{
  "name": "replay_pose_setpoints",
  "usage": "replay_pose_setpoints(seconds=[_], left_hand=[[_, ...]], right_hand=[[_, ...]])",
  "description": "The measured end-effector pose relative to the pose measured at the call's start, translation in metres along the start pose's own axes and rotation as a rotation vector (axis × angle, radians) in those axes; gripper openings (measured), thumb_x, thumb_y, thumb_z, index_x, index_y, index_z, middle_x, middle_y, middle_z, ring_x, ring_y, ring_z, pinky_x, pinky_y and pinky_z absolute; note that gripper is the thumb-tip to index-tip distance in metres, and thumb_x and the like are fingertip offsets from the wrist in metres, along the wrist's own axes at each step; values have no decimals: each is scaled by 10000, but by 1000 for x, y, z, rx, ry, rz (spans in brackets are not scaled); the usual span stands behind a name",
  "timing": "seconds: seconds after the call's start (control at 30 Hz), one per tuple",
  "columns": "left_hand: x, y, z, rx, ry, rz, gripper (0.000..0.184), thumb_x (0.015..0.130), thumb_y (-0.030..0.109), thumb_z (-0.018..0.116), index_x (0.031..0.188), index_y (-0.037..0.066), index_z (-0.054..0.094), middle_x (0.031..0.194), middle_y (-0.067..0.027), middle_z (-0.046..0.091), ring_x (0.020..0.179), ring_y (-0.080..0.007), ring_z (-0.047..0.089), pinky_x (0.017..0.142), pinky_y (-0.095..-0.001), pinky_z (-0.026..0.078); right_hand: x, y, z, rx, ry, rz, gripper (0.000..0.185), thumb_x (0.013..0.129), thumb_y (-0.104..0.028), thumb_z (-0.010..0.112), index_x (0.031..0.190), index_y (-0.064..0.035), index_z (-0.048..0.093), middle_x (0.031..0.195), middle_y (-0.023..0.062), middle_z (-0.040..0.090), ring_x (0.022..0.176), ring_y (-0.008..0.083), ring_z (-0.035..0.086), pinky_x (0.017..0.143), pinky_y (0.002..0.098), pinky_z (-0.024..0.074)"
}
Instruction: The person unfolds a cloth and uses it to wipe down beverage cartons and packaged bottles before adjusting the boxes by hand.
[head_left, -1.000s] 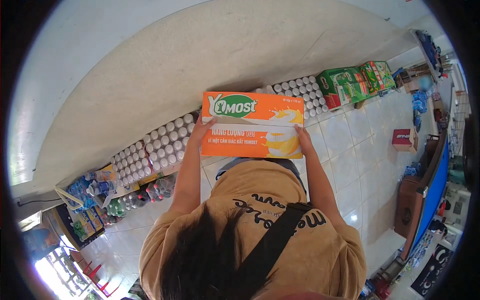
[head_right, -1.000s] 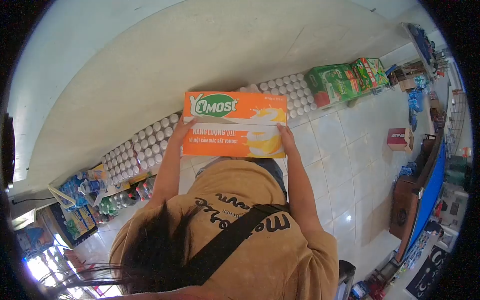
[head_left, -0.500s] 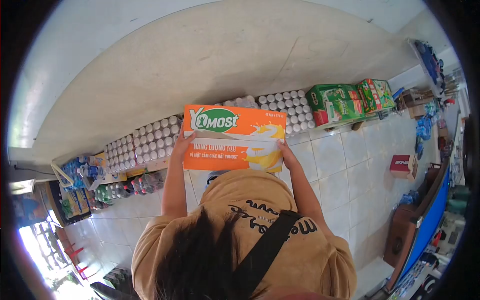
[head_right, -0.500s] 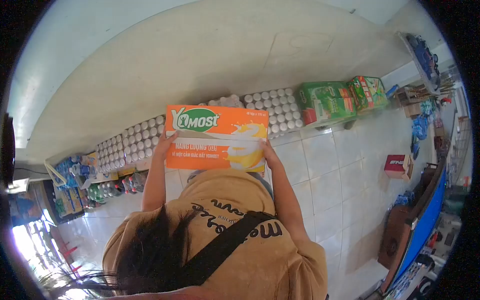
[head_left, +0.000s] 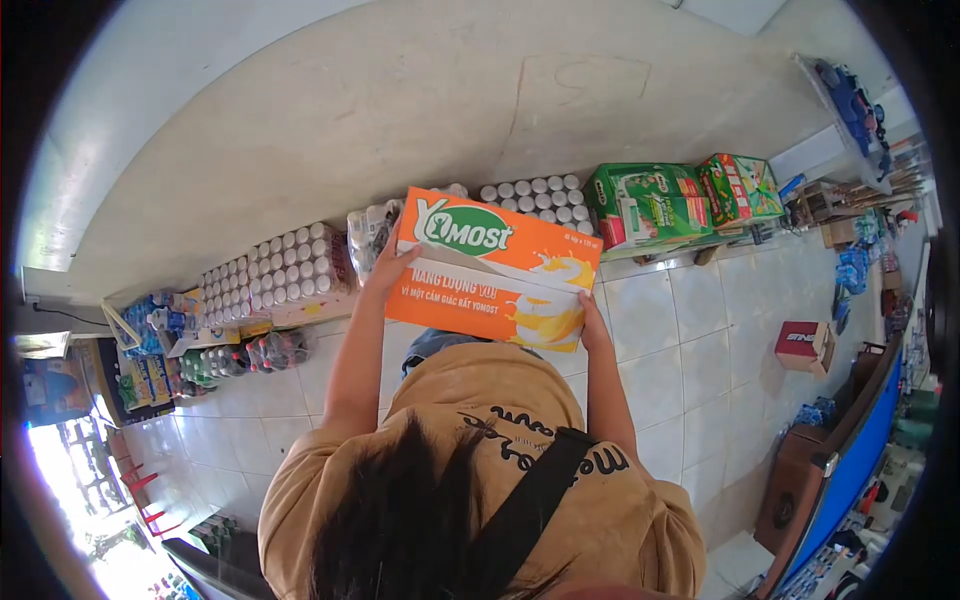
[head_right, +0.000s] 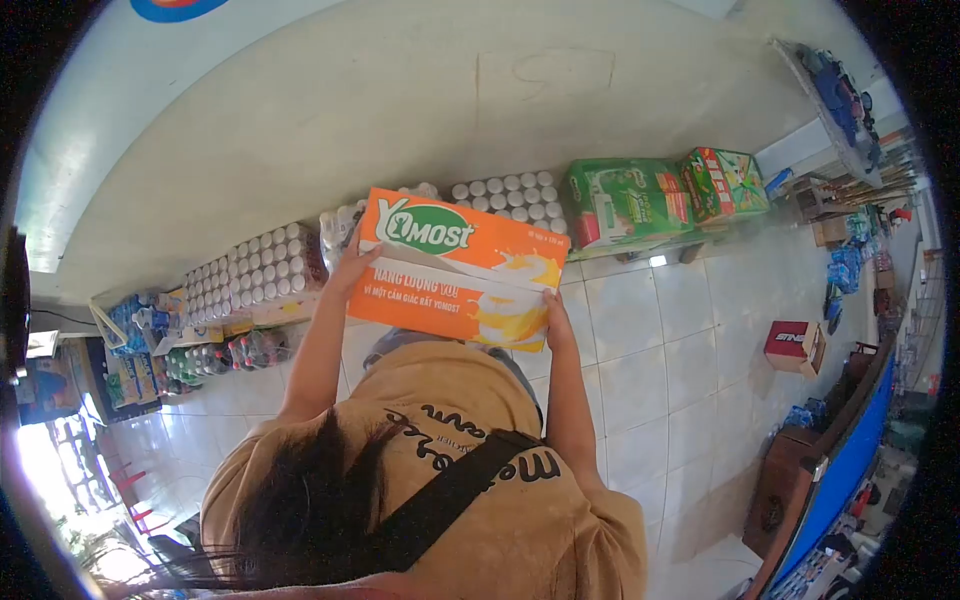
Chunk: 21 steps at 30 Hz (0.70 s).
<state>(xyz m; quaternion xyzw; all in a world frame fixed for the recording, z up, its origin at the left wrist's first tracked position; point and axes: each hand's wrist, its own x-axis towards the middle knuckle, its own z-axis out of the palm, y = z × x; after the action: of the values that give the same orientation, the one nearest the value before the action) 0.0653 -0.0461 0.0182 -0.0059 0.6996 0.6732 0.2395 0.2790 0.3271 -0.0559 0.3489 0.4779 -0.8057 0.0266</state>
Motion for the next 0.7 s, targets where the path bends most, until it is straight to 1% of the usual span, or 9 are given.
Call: replay_pose_setpoints(seconds=[0.07,0.17,0.27,0.37,0.43,0.57,0.6,0.63,0.7], left_hand=[[6,-6,11,18,-1,-7,836,887,84,677,1546,238,186,1427,-69,467,1244,-183,472,1021,-345,413],[17,-8,30,-115,-65,-23,840,887,81,676,1547,239,182,1423,-67,470,1249,-187,468,1025,-353,409],[40,-5,48,-82,-49,-44,839,887,85,675,1547,239,181,1425,-68,467,1257,-189,464,1028,-352,405],[76,-5,59,-70,-99,-48,831,894,92,667,1548,239,176,1436,-77,456,1268,-194,457,1033,-358,402],[109,-5,64,-86,-152,-8,829,900,95,660,1549,239,166,1440,-81,452,1273,-197,453,1036,-363,398],[138,2,72,-59,-242,32,832,919,96,634,1555,249,120,1454,-90,438,1282,-208,447,1039,-372,397],[121,27,81,-3,-205,-24,839,932,117,624,1555,268,84,1484,-93,400,1295,-216,431,1035,-379,402],[120,27,86,5,-201,-34,839,932,117,624,1555,268,84,1484,-93,400,1295,-216,431,1035,-379,402],[118,24,86,-55,-192,-70,852,928,168,640,1559,237,72,1522,-75,326,1335,-206,366,1081,-376,348]], right_hand=[[2,-2,-8,17,14,-23,558,986,-343,502,1456,-91,340,1408,82,473,1289,239,447,1078,378,356],[11,-10,-28,26,39,-50,546,981,-335,505,1450,-97,356,1392,85,487,1274,248,460,1066,378,363],[24,-31,-37,28,56,-52,549,983,-327,500,1460,-102,347,1410,86,473,1286,250,450,1076,382,356],[34,-47,-47,36,58,-51,549,982,-335,499,1452,-94,352,1410,83,475,1293,249,446,1085,388,354],[50,-54,-51,27,38,-77,547,980,-347,502,1439,-82,365,1401,80,486,1295,248,449,1088,392,357],[79,-63,-52,58,127,-78,552,971,-352,510,1426,-66,385,1400,91,489,1284,255,459,1089,394,354],[85,-65,-56,39,175,-63,553,969,-351,508,1421,-56,390,1398,97,491,1277,257,467,1088,392,354],[93,-68,-60,16,182,-73,552,969,-348,506,1416,-45,392,1391,102,497,1266,259,477,1083,391,359],[108,-78,-70,1,162,-97,557,966,-342,505,1407,-22,395,1371,118,511,1241,266,500,1068,392,375]])
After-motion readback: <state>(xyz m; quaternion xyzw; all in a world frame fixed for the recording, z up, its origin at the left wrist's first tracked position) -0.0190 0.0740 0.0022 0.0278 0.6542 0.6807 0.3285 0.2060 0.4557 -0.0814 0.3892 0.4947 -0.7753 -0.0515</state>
